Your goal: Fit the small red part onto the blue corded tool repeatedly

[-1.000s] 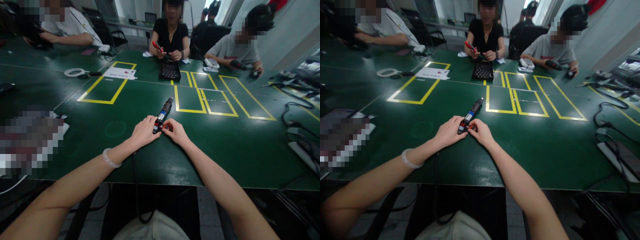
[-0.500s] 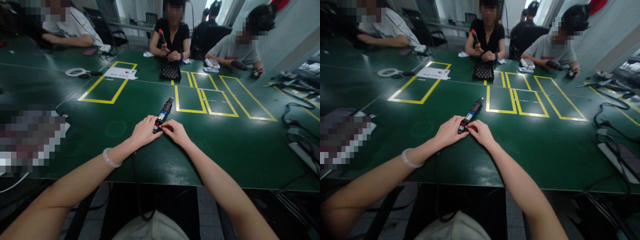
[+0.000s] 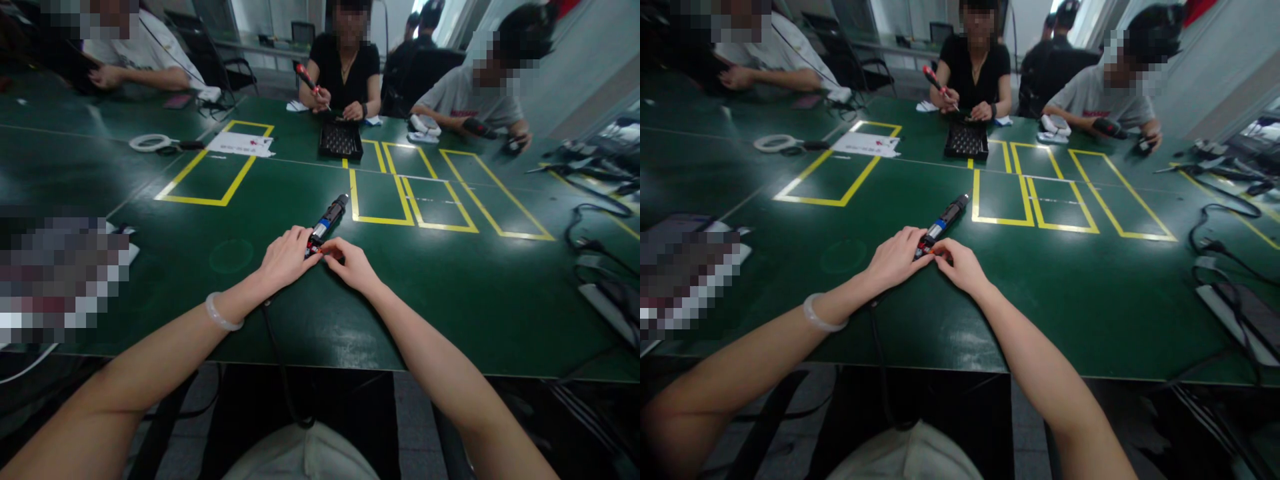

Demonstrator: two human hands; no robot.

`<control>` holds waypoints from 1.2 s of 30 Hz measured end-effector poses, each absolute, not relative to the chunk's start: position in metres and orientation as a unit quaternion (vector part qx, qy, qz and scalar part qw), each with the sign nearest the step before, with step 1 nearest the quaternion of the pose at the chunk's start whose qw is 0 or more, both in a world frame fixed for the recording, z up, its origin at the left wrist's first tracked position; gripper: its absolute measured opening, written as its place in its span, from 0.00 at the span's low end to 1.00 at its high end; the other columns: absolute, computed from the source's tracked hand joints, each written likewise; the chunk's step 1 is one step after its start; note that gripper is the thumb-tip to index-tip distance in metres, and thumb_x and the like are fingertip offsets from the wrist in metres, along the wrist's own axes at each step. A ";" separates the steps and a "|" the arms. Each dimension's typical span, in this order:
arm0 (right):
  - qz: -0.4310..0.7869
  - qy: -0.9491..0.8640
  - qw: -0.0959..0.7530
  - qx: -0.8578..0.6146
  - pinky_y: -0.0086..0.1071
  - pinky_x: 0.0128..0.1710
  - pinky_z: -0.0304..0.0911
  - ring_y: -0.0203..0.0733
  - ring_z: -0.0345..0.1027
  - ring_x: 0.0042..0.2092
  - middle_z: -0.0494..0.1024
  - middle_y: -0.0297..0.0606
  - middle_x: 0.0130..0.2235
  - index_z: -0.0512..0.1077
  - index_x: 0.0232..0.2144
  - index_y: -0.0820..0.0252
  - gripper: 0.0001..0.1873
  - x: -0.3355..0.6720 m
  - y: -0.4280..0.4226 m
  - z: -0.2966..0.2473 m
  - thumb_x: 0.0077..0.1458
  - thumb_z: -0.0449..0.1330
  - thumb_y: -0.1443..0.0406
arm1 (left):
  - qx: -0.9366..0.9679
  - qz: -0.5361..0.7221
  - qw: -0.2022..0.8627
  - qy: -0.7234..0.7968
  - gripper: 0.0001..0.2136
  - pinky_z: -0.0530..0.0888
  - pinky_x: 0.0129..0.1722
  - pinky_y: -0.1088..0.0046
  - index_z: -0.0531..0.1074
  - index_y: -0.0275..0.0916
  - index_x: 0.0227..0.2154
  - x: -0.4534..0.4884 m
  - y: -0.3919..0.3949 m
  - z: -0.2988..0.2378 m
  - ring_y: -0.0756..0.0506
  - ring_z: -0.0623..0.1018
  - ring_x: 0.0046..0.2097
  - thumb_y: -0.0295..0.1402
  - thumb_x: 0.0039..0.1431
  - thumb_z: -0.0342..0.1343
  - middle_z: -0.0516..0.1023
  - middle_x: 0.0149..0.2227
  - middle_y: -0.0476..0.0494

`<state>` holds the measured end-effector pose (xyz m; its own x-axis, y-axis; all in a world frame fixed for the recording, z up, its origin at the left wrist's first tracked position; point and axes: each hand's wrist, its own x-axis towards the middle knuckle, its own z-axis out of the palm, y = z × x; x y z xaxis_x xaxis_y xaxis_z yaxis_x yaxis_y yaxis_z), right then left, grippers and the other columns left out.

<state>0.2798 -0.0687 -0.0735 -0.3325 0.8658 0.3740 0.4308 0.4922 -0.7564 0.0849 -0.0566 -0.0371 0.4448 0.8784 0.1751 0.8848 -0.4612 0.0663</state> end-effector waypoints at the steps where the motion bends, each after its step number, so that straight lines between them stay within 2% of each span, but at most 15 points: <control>1: 0.276 -0.770 0.391 -0.421 0.34 0.41 0.68 0.38 0.72 0.38 0.79 0.38 0.42 0.72 0.43 0.58 0.09 0.280 -0.069 -0.074 0.59 0.57 0.67 | -0.850 -0.090 0.024 -0.518 0.24 0.73 0.45 0.62 0.64 0.34 0.60 0.084 -0.056 -0.037 0.36 0.75 0.51 0.45 0.69 0.52 0.71 0.54 0.34; 7: 0.280 -0.763 0.391 -0.432 0.34 0.42 0.67 0.39 0.71 0.38 0.79 0.39 0.42 0.72 0.43 0.59 0.10 0.284 -0.069 -0.074 0.59 0.57 0.67 | -0.844 -0.070 0.040 -0.530 0.27 0.72 0.49 0.59 0.62 0.33 0.63 0.069 -0.041 -0.038 0.34 0.73 0.53 0.45 0.69 0.52 0.69 0.58 0.30; 14: 0.280 -0.759 0.388 -0.443 0.34 0.41 0.67 0.39 0.71 0.38 0.79 0.39 0.42 0.73 0.43 0.59 0.09 0.287 -0.068 -0.073 0.59 0.57 0.67 | -0.789 -0.061 0.022 -0.611 0.29 0.71 0.51 0.52 0.63 0.33 0.64 0.015 -0.001 -0.037 0.28 0.72 0.55 0.49 0.68 0.49 0.67 0.59 0.25; 22: 0.277 -0.764 0.372 -0.449 0.34 0.42 0.67 0.39 0.71 0.38 0.79 0.40 0.42 0.73 0.41 0.59 0.08 0.287 -0.068 -0.072 0.59 0.57 0.66 | -0.714 -0.063 -0.003 -0.697 0.31 0.67 0.55 0.47 0.61 0.29 0.64 -0.076 0.041 -0.034 0.29 0.69 0.56 0.49 0.67 0.51 0.66 0.60 0.24; 26: 0.277 -0.763 0.376 -0.448 0.34 0.42 0.67 0.39 0.71 0.38 0.79 0.40 0.41 0.73 0.41 0.60 0.08 0.287 -0.068 -0.073 0.60 0.57 0.66 | -0.680 -0.053 0.004 -0.732 0.30 0.66 0.56 0.48 0.60 0.30 0.64 -0.108 0.049 -0.031 0.32 0.68 0.56 0.48 0.68 0.51 0.64 0.61 0.28; 32: 0.277 -0.763 0.370 -0.452 0.34 0.42 0.67 0.39 0.71 0.38 0.79 0.40 0.42 0.73 0.42 0.59 0.08 0.288 -0.068 -0.073 0.59 0.57 0.66 | -0.649 -0.106 0.015 -0.753 0.24 0.49 0.64 0.44 0.62 0.33 0.61 -0.130 0.044 -0.034 0.33 0.64 0.61 0.41 0.69 0.52 0.64 0.63 0.36; 34: 0.276 -0.765 0.367 -0.452 0.34 0.42 0.67 0.39 0.71 0.38 0.79 0.39 0.42 0.73 0.42 0.58 0.08 0.288 -0.068 -0.073 0.59 0.57 0.66 | -0.646 -0.134 0.028 -0.751 0.24 0.45 0.65 0.44 0.61 0.33 0.62 -0.129 0.040 -0.035 0.33 0.61 0.63 0.40 0.68 0.53 0.59 0.67 0.36; 36: 0.274 -0.766 0.369 -0.449 0.34 0.42 0.67 0.39 0.71 0.39 0.79 0.40 0.42 0.73 0.42 0.59 0.08 0.288 -0.068 -0.073 0.60 0.57 0.66 | -0.667 -0.155 0.002 -0.729 0.26 0.40 0.65 0.42 0.57 0.30 0.64 -0.127 0.037 -0.034 0.31 0.53 0.66 0.38 0.68 0.52 0.51 0.70 0.33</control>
<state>0.2876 -0.0679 -0.0726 -0.3237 0.8908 0.3190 0.4857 0.4458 -0.7519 -0.1268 0.0372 -0.0336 -0.1101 0.9716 0.2092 0.9726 0.0620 0.2241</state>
